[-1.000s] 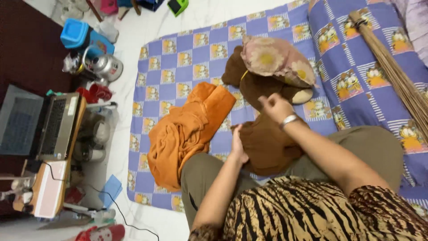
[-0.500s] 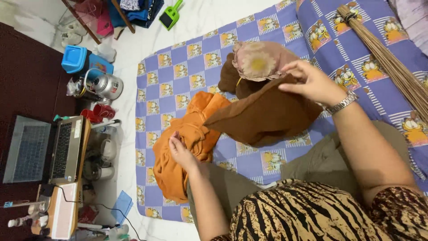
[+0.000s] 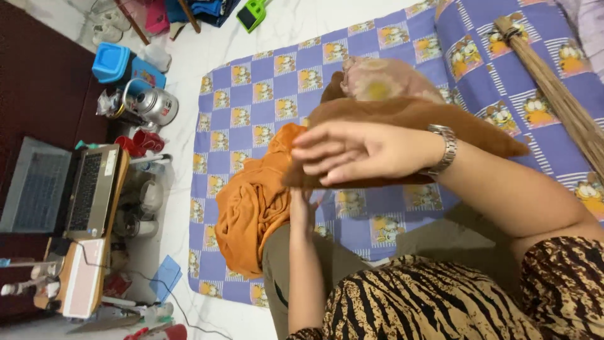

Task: Organizing and cleaning dust off pillows and a bolster on a floor mat using a small broom.

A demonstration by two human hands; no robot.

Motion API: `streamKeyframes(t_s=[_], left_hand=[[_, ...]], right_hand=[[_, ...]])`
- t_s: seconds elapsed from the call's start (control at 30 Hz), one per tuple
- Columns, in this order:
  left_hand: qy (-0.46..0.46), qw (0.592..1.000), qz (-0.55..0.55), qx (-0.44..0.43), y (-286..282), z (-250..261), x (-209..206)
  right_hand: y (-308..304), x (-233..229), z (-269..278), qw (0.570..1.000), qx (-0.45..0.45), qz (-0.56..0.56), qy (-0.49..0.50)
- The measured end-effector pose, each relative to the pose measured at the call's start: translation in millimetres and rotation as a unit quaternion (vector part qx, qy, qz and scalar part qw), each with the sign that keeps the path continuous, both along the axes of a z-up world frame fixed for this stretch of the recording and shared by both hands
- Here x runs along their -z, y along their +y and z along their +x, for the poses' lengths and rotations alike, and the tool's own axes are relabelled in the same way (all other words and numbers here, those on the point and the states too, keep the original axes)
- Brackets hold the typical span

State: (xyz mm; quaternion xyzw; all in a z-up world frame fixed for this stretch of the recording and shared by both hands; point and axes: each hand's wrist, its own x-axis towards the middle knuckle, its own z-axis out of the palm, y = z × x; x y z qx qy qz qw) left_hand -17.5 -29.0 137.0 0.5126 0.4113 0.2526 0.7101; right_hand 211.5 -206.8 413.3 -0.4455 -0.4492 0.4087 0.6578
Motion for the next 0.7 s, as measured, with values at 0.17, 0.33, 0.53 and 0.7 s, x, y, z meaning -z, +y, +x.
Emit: streamKeyframes(t_s=[0.17, 0.33, 0.53, 0.7], left_hand=[[-0.003, 0.982, -0.172, -0.084, 38.2, -36.2, 50.6], [0.116, 0.981, -0.15, -0.027, 43.1, -41.6, 121.4], [0.295, 0.916, 0.202, 0.184, -7.7, 9.2, 107.3], [0.361, 0.829, 0.303, 0.301, -47.4, 29.1, 66.8]], right_hand=[[-0.7, 27.5, 3.4, 0.932, 0.109, -0.031, -0.344], [-10.9, 190.5, 25.8, 0.817, 0.068, -0.292, -0.493], [-30.1, 297.9, 24.5, 0.669, 0.062, -0.462, -0.579], [-34.0, 288.2, 47.5, 0.693, 0.119, -0.486, -0.519]])
